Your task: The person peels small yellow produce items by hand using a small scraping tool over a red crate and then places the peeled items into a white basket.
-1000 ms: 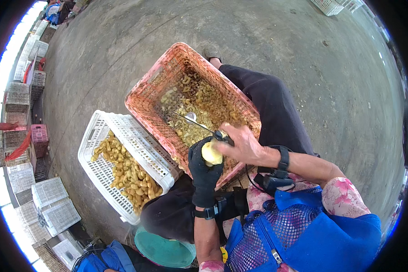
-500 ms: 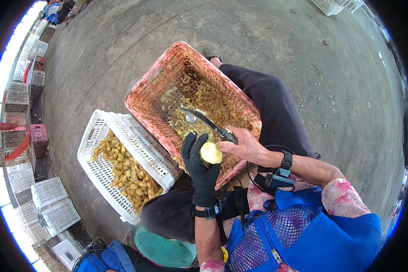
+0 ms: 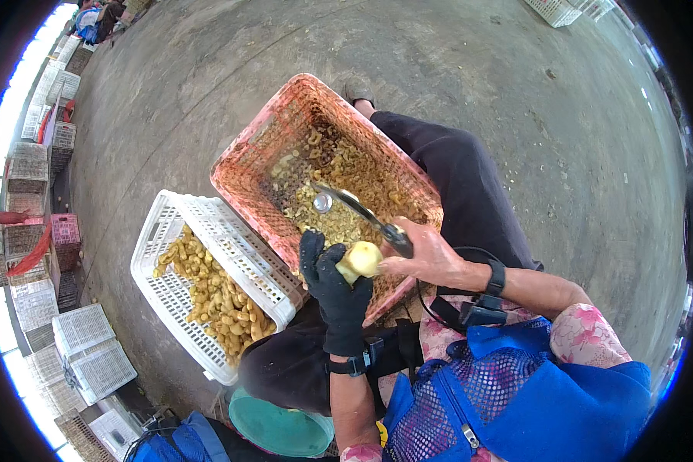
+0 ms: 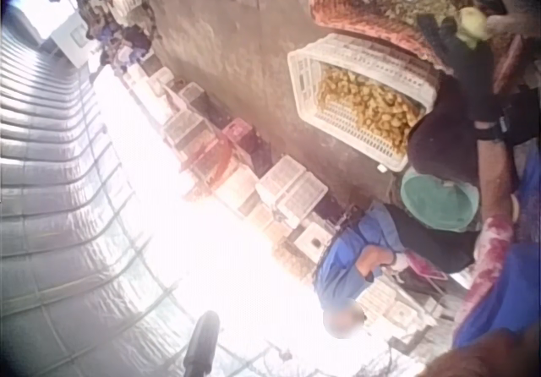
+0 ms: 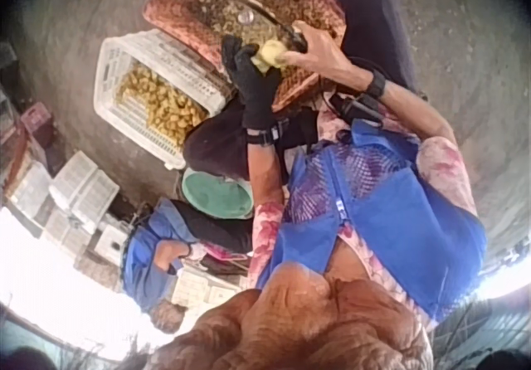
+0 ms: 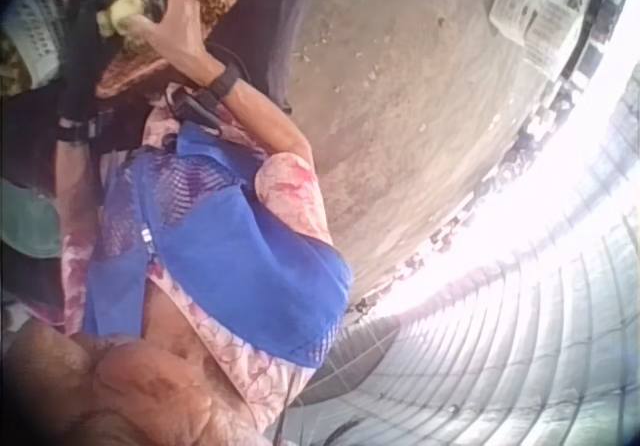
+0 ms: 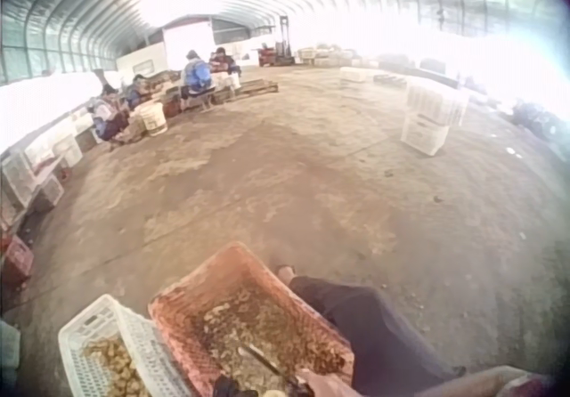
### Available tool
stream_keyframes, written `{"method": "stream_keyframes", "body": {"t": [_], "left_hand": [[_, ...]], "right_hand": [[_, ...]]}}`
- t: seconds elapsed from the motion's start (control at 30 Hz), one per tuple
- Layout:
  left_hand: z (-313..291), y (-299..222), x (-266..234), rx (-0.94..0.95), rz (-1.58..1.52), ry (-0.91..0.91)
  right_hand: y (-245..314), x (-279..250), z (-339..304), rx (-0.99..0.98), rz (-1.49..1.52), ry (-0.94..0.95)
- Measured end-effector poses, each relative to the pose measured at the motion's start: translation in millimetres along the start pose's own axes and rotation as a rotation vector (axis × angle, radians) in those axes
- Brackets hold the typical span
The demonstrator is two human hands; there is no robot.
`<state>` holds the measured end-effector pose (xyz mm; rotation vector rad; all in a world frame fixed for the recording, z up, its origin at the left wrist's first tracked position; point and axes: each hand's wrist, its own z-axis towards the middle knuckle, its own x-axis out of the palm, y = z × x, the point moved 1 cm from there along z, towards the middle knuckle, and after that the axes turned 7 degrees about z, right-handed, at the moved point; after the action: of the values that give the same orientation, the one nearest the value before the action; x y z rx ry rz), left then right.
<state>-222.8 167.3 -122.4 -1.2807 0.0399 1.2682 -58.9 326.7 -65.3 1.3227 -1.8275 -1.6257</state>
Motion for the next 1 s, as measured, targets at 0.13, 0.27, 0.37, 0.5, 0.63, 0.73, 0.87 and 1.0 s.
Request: {"method": "stream_keyframes", "body": {"t": [0.13,0.27,0.37,0.5,0.63,0.73,0.87,1.0], "left_hand": [[-6,-5,3,-0.002,0.037,0.041],[-1,-14,-9,-0.043,-0.061,0.000],[-16,-8,-13,-0.367,-0.566,-0.002],[-11,-11,-15,-0.753,-1.071,0.067],[-2,-2,-21,-0.709,-1.000,-0.014],[4,5,-19,-0.617,-0.971,-0.084],[6,10,-19,-0.649,-0.911,-0.136],[13,5,-8,-0.587,-0.797,-0.161]], "right_hand": [[-8,20,14,0.006,0.011,-0.074],[-24,17,21,0.023,0.186,-0.105],[-15,17,20,-0.004,0.267,-0.098],[-2,24,21,-0.102,0.180,-0.048],[2,9,17,-0.241,-0.030,-0.096],[2,-9,0,-0.315,-0.197,-0.067],[8,-14,-12,-0.284,-0.284,0.035],[3,-23,-13,-0.251,-0.345,0.070]]}}
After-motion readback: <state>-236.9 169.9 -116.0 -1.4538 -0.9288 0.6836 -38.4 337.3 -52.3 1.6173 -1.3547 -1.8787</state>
